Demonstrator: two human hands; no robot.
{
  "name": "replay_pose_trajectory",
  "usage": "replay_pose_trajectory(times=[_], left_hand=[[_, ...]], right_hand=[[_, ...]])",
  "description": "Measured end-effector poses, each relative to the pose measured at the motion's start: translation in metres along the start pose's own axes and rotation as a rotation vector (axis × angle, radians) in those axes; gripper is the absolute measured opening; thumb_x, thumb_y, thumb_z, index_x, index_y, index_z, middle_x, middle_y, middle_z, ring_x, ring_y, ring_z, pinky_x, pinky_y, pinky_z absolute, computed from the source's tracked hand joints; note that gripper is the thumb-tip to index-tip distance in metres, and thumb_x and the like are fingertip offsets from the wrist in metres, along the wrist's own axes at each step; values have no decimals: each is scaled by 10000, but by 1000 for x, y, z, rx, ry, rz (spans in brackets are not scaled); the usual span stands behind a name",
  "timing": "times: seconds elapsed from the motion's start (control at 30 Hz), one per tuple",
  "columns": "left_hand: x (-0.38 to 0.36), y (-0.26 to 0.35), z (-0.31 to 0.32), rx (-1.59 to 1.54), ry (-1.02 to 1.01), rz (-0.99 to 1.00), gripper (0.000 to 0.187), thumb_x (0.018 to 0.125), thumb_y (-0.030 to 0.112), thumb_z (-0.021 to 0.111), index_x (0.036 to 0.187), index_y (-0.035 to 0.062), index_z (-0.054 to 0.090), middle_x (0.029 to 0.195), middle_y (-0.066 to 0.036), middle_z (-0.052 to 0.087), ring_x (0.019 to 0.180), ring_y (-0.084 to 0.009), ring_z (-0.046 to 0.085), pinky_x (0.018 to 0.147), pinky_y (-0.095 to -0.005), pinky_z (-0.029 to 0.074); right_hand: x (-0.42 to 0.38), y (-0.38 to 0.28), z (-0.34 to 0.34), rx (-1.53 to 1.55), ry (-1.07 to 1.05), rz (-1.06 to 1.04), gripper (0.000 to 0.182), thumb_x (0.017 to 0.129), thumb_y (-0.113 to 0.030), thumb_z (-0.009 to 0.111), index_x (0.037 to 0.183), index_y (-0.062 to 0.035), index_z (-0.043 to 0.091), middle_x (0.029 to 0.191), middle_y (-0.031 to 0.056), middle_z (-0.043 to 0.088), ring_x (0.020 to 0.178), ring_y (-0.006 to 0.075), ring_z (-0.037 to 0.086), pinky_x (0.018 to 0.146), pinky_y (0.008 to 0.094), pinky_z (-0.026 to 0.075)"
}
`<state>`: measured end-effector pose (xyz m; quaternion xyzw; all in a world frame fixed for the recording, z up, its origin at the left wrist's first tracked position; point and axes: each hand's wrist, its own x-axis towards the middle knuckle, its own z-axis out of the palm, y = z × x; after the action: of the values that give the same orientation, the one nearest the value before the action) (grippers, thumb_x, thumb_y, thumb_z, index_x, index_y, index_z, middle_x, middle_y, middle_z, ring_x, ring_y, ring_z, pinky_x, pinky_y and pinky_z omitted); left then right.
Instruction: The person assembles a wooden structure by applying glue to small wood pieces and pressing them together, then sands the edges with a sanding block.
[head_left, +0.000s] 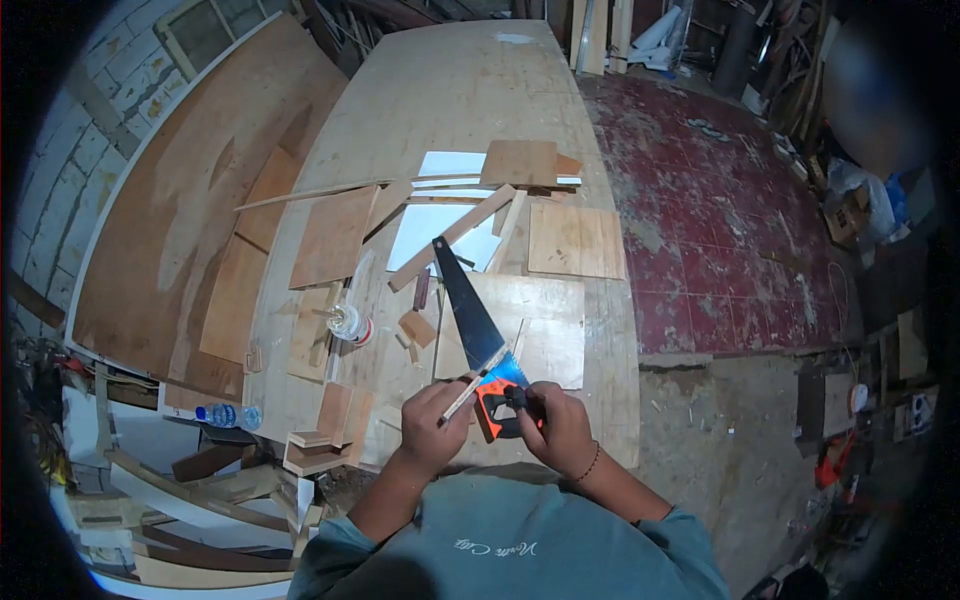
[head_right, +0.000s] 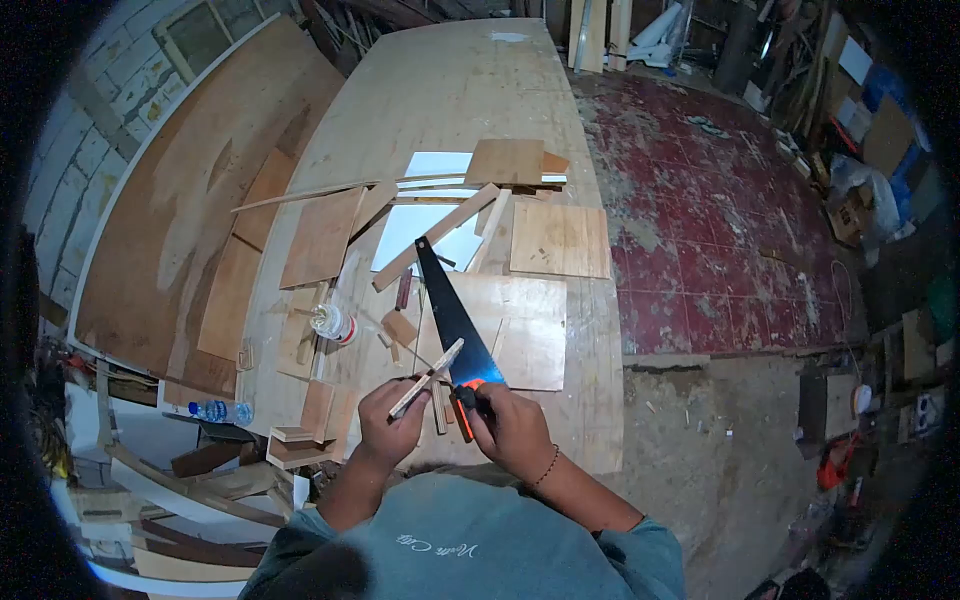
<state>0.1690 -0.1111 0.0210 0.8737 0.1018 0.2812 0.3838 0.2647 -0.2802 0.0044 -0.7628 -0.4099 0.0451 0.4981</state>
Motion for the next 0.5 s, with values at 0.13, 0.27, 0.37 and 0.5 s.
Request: replay_pose_trajectory(times=[0.13,0.27,0.37,0.5], left_hand=[[-16,-14,-12,64,-54,257,247,661,-52,624,899,3,656,869,-122,651,767,-277,653,687,-357,535],[-28,-7,-15,55,0,307,270,665,-52,611,929,-18,657,951,-150,664,850,-304,659,768,-368,538],[-32,-5,-22,-24,43,304,270,673,-61,598,933,-20,659,954,-158,664,878,-313,661,777,-372,537],[-36,-4,-21,-6,53,288,224,702,-106,605,909,-40,661,879,-180,672,811,-320,676,709,-367,541]], right_hand=[[-2,-32,2,-42,-35,-93,331,844,-234,631,1117,-68,545,817,125,611,705,306,597,611,395,471],[-7,-30,11,-131,104,-121,251,842,-238,623,1023,-67,597,773,134,605,676,314,596,591,394,465],[-8,-29,1,-176,47,-29,209,842,-196,600,948,-17,612,778,150,624,672,323,614,610,381,483],[-14,-42,3,-132,-17,21,154,810,-160,618,904,-38,624,713,140,602,631,331,594,585,389,470]])
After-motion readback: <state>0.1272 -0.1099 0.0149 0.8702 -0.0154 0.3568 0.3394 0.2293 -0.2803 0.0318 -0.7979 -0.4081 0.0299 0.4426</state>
